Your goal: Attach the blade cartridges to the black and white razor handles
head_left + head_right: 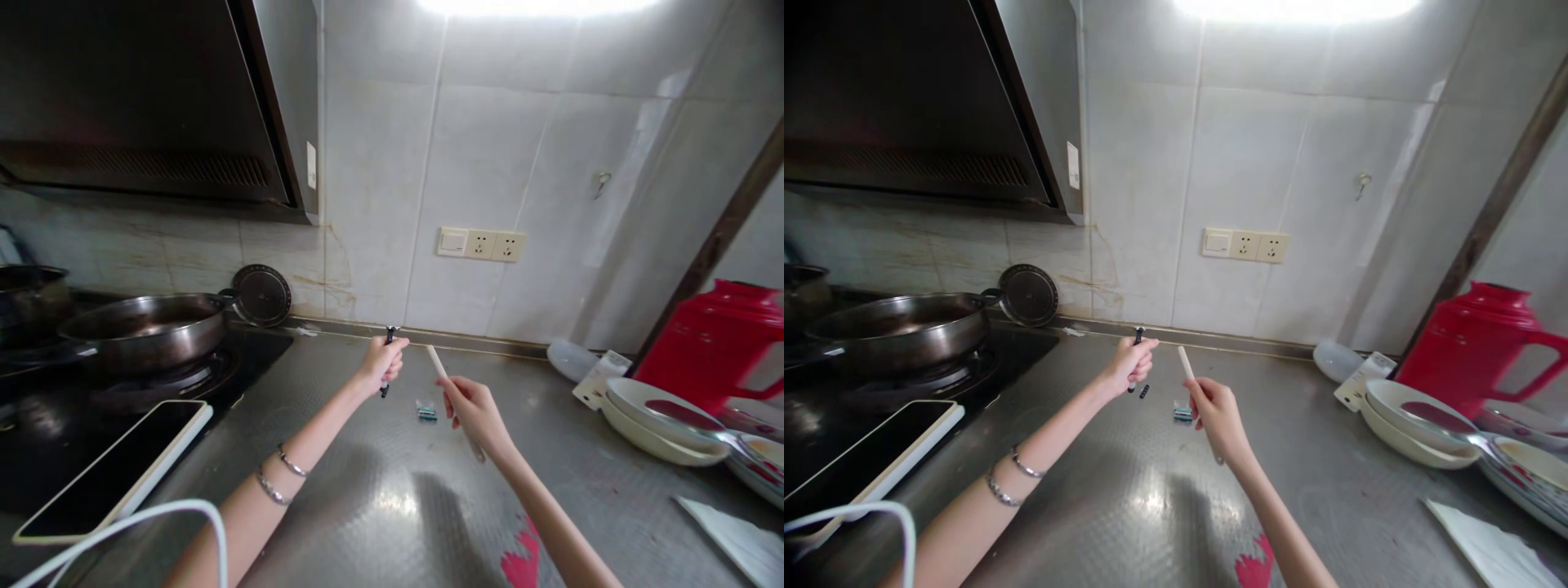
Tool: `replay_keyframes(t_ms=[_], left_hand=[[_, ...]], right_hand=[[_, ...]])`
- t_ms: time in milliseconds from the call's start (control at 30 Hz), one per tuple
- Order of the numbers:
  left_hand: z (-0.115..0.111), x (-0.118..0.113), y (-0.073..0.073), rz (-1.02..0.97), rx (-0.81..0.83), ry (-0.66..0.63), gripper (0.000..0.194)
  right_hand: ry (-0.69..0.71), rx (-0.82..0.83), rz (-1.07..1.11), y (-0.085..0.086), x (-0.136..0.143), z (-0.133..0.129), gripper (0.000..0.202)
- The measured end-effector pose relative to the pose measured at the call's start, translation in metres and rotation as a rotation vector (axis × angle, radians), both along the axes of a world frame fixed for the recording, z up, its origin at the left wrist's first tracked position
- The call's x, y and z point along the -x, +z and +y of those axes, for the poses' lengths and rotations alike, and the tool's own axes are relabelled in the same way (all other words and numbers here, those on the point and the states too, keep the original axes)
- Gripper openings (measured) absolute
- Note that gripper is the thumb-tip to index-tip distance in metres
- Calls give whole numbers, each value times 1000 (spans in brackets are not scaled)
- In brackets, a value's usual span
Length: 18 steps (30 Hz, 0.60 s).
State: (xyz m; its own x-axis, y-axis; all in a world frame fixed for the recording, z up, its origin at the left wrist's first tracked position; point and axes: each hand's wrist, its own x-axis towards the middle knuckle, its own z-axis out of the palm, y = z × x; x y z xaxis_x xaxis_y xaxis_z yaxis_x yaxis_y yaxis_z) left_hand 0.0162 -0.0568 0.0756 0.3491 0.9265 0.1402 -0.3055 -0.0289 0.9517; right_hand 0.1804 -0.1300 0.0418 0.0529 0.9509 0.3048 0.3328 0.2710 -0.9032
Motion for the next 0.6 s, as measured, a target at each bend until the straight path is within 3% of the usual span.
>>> replay_keyframes(t_ms=[200,600], left_hand=[[-3,2,4,-15,-6,-1,41],[-9,-1,6,13,1,-35,41]], right_hand=[[-15,-120,-345,-12,1,12,38],[-59,-136,-404,-17,15,15,18]])
